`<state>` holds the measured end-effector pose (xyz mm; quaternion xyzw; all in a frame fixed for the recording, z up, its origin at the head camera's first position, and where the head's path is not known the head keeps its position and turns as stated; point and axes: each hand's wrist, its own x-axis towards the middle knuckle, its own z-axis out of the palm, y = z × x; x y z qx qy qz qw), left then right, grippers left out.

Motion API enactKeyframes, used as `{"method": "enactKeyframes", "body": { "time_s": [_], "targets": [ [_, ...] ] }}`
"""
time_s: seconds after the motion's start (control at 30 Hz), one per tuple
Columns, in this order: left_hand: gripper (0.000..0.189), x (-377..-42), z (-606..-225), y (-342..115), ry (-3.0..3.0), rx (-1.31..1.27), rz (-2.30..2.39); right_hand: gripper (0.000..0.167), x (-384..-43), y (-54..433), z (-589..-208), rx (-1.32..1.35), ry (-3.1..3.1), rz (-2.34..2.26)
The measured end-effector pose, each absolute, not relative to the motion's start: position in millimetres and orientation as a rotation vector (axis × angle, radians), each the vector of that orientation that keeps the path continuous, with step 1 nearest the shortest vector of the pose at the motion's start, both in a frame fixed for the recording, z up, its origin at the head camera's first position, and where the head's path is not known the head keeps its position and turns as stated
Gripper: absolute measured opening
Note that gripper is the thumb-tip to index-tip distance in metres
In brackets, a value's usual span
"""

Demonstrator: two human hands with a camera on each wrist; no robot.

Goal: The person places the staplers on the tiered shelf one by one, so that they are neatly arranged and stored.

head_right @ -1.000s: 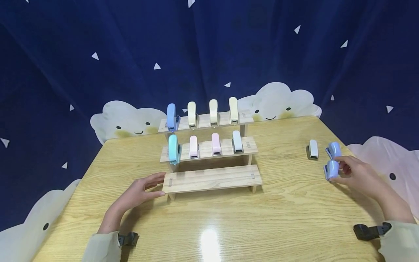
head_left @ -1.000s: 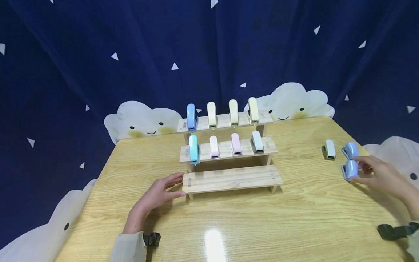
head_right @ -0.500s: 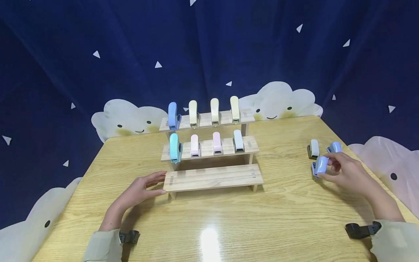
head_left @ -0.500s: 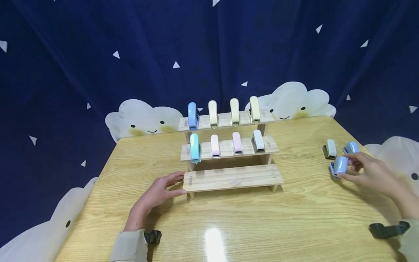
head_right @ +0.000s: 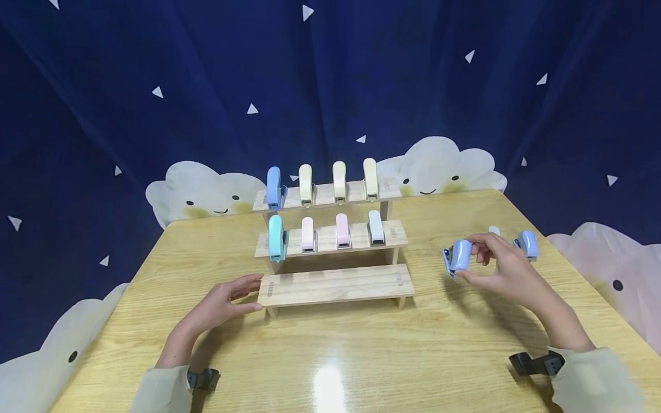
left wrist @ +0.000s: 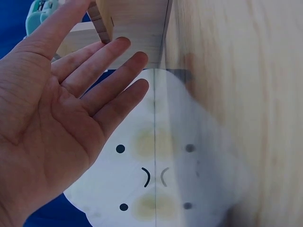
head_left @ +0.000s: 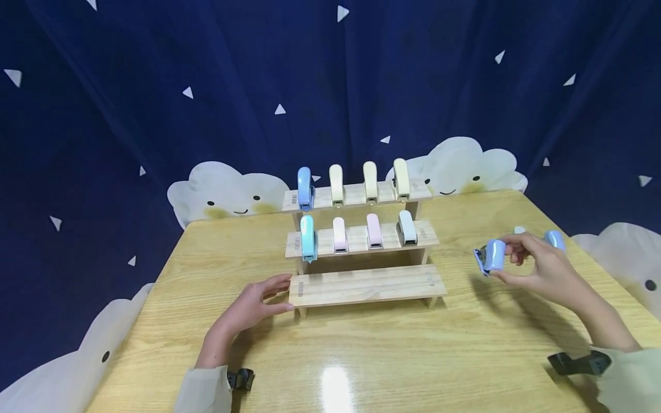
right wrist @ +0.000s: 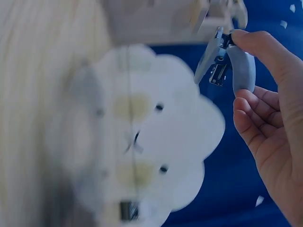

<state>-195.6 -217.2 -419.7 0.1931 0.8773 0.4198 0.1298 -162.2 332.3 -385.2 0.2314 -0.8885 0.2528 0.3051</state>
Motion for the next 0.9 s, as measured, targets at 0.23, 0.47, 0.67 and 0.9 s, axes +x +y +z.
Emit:
{"method": "enactKeyframes", "body": {
  "time_s": [0.23,0.47,0.67,0.9],
  "targets": [
    [0.074,-192,-422,-219,2.55,0.53,1.223,0.071,-162,286,-369,0.744,-2.302,0.692],
    [0.074,-192,-422,-219,2.554,0.525,1.221,0.061,-170,244,-359,0.932,-2.245,0.696],
    [0.074,-193,-421,-219,2.556,0.541,1.218,0.059,-177,201,-356,1.039,-2.238,0.755],
    [0.075,-194,-417,-216,2.555,0.569,1.208,0.059,-177,152,-359,1.098,-2.319,0.793]
  ]
}}
